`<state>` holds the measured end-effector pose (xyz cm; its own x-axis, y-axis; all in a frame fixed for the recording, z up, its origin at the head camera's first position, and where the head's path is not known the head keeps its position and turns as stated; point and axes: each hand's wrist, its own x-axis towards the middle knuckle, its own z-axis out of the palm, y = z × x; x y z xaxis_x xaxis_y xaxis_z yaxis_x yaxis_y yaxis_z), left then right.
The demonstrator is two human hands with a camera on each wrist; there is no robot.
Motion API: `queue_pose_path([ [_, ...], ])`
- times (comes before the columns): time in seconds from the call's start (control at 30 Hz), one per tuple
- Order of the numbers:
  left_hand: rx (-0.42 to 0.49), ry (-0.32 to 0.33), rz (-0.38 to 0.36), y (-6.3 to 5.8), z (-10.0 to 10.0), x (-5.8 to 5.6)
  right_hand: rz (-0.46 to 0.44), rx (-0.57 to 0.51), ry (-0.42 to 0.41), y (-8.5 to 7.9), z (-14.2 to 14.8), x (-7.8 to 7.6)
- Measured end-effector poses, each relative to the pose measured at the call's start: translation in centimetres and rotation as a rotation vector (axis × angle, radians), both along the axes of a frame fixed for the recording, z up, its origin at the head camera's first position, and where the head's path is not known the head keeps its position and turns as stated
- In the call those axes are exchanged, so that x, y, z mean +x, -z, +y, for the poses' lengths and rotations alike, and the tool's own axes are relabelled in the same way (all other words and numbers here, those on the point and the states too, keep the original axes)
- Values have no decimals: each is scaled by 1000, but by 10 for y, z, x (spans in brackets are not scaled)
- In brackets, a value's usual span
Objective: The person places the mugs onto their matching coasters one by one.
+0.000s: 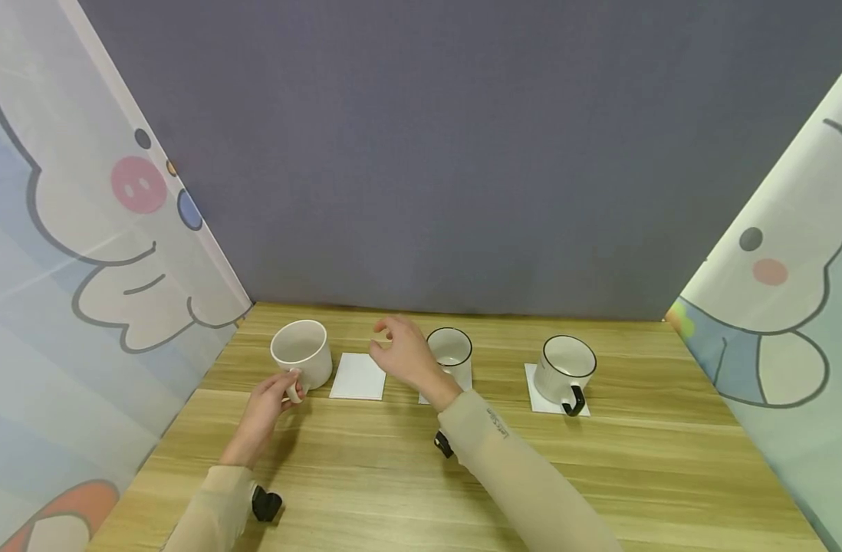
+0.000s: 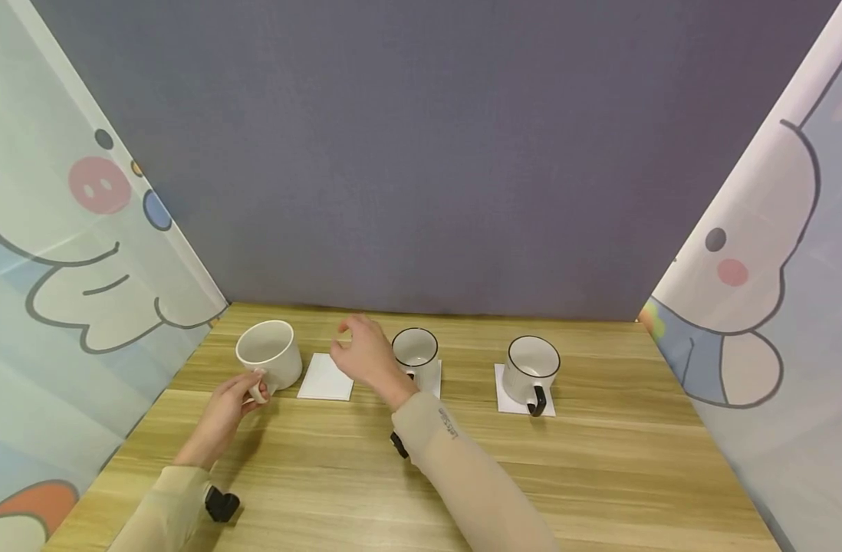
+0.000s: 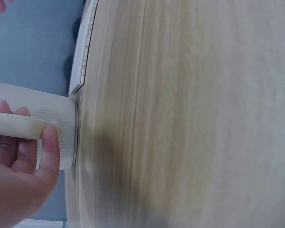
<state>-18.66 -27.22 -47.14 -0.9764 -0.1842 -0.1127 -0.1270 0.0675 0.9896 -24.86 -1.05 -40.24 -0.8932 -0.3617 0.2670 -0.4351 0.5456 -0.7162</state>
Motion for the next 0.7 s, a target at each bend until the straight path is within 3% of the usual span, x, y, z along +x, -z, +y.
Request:
queue_pose_path([
  [0.3,-1,-1,12,-2,-1,2,22,214,-6,10,-10,-7],
  [0.57,41,-20,5,-4,2,2,-95,389,-58,19,-6,-5],
  [0.7,47,-24,0,-4,2,2,-105,450,-75,26,-5,-6],
])
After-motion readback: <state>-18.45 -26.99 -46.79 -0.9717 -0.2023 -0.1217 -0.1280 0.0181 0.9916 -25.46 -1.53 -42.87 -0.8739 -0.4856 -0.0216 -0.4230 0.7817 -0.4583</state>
